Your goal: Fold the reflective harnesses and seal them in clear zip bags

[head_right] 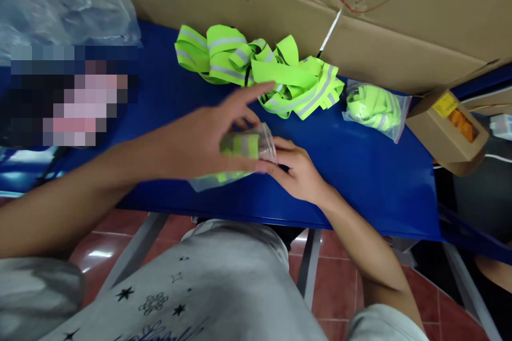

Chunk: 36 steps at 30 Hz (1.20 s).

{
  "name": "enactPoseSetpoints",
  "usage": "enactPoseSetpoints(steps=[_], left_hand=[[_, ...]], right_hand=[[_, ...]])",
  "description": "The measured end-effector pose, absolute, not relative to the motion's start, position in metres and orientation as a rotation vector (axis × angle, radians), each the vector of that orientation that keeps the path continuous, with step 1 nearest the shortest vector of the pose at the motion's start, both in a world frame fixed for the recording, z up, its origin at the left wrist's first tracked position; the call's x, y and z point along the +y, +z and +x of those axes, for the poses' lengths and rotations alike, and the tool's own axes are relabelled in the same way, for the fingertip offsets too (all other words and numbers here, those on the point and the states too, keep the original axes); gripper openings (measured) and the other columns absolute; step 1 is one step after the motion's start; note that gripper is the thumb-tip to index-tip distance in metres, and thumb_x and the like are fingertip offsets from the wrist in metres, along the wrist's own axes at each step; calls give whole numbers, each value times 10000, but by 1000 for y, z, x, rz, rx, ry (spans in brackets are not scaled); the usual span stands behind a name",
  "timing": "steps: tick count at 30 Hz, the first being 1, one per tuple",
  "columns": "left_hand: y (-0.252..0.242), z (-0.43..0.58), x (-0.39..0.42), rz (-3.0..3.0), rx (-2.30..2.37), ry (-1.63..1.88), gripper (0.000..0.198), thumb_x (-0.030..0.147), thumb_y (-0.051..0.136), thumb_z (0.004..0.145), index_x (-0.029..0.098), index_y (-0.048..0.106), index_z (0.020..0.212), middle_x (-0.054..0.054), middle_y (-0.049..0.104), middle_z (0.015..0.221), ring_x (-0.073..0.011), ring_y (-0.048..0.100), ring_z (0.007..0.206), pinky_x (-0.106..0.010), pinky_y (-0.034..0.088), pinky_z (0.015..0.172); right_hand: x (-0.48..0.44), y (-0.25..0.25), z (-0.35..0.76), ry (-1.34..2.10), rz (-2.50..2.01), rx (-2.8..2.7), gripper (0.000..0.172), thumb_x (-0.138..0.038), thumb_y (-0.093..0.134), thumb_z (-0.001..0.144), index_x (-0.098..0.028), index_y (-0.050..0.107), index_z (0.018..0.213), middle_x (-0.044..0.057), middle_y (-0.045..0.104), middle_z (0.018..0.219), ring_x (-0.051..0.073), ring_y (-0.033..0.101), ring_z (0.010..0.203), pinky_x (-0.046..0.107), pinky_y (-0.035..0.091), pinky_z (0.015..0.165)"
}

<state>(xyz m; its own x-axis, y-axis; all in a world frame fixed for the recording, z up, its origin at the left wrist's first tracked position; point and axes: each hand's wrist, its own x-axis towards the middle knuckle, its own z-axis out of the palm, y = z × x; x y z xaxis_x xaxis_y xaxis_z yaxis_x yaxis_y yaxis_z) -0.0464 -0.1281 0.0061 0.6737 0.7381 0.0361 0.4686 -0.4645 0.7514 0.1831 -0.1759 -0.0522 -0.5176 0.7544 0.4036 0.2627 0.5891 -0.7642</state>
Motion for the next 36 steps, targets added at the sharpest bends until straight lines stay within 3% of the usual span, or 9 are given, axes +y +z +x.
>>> enactPoseSetpoints(steps=[2,4,6,8,14,17,22,27,36], left_hand=[[-2,-56,-112,1860,968,512,958,600,823,859,213,441,1648,-95,770,1127,-250,731,927,-302,520,776],[-18,-59,-102,1579,893,386,690,583,838,831,158,735,1365,-96,785,969,-235,721,799,-274,490,663],[-35,-57,-99,1344,801,300,438,534,832,835,150,844,1046,-83,777,890,-214,693,739,-261,467,625],[-44,-56,-100,1197,752,350,335,483,830,847,159,840,934,-61,767,865,-178,664,728,-245,466,642],[-53,-68,-109,910,766,482,287,424,860,882,176,753,976,-13,704,838,-113,614,753,-202,466,703],[-66,-75,-113,819,755,568,317,432,876,873,173,720,969,-10,687,892,-107,612,805,-195,466,737],[-62,-65,-105,766,718,672,387,439,931,809,175,706,981,-37,719,1006,-147,670,913,-235,508,836],[-57,-58,-99,669,682,664,461,531,912,814,201,687,1043,-41,722,1041,-167,697,931,-251,537,836],[-58,-70,-111,643,615,498,303,419,820,938,168,732,1085,-66,737,1032,-150,702,937,-233,536,864]], right_hand=[[-177,-50,183,828,-769,-2008,127,-274,727,1009,-278,806,1109,14,812,1042,177,767,962,344,578,888],[-179,-50,183,838,-781,-1940,141,-295,762,986,-289,801,1122,0,817,987,178,768,915,361,558,903],[-180,-51,183,846,-818,-1855,127,-319,739,1005,-277,787,1114,14,811,989,192,758,946,386,541,943],[-180,-52,186,859,-881,-1788,143,-345,668,1048,-254,768,1096,41,782,995,205,730,992,399,536,952],[-193,-62,189,799,-1113,-1738,370,-532,563,1069,-232,739,1197,99,600,1207,197,616,1089,336,543,926],[-201,-75,186,821,-1182,-1665,184,-353,636,1041,-246,723,1164,87,592,1238,181,618,1109,306,544,944],[-186,-74,187,809,-1182,-1625,126,-275,656,1025,-255,714,1135,88,597,1261,200,598,1200,328,517,1015],[-174,-67,186,797,-1213,-1561,35,-224,705,995,-243,684,1015,40,583,1122,147,590,1087,278,501,958],[-190,-58,180,929,-1169,-1566,84,-254,730,958,-208,719,889,12,559,846,127,580,778,259,507,674]])
